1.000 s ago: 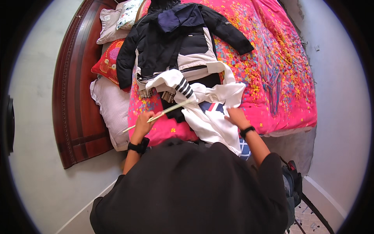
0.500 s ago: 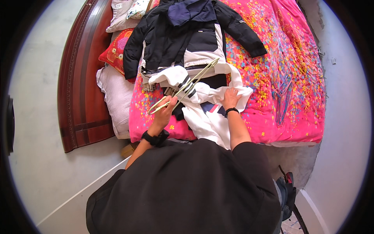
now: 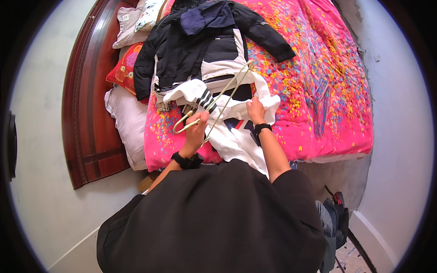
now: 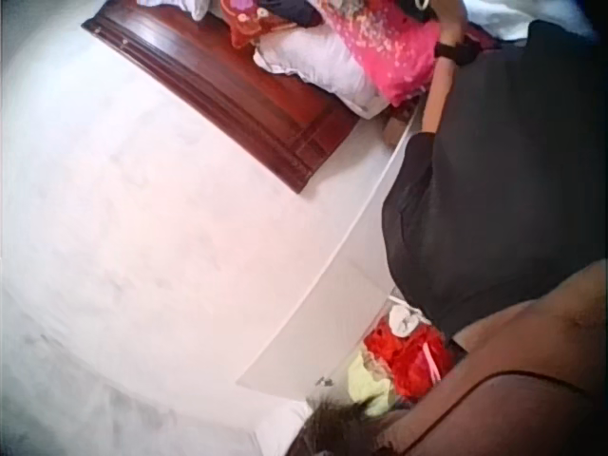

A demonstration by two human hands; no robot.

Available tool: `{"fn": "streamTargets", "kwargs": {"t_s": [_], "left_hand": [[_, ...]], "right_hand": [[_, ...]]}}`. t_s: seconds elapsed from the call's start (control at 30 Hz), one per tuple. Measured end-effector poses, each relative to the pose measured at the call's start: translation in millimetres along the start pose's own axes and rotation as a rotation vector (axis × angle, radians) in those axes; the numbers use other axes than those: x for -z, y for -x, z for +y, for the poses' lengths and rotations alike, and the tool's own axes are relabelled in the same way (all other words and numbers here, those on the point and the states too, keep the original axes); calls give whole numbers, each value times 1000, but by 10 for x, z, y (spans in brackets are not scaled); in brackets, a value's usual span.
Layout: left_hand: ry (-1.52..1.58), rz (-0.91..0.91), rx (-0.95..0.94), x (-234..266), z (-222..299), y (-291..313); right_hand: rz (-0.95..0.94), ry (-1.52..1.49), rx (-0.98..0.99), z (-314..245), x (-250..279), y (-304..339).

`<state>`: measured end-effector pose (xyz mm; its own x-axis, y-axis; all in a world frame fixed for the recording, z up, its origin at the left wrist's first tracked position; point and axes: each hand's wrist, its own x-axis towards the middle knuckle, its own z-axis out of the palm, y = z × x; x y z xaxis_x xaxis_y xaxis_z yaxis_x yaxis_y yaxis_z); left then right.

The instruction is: The person hangs a jacket, jeans, a shirt, a coat, and trousers onto hangers one at a time and places them into a closet.

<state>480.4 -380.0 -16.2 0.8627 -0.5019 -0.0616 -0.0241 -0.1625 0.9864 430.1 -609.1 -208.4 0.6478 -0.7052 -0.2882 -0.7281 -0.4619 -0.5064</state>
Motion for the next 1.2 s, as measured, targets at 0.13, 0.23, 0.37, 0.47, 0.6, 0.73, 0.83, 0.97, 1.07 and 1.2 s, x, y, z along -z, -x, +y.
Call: {"fn": "streamTargets", "kwargs": {"t_s": [0.13,0.23,0.37,0.47,0.6,0.73,0.83,0.97,1.07,1.2], "left_hand": [[257,-58,-77,-190,257,-152],[340,-106,-176,-335,509,-273],[452,-225,-352,-383,876,-354],[347,-238,-430,-391,870,-284],[139,-388,-648,-268,629,-183],[26,-506,-578,-59,120,-83],[-14,-616,-737,142,236,90],[-168,-720,-772,347,410,208],[-154,-712,-537,613,362,162],[-234,-709,-634,768,361,131]], "right_hand": [[56,-428,210,-180,410,362],[31,-475,310,-362,746,622],[69,-550,498,-521,1063,837],[69,-944,422,-691,1285,998],[-9,-1457,276,-793,1662,1216],[30,-1649,339,-767,1943,1353],[184,-1439,218,-688,2096,1472],[272,-1299,295,-654,2334,1573],[275,-1285,287,-704,2351,1628],[222,-1086,239,-652,2268,1678]]}}
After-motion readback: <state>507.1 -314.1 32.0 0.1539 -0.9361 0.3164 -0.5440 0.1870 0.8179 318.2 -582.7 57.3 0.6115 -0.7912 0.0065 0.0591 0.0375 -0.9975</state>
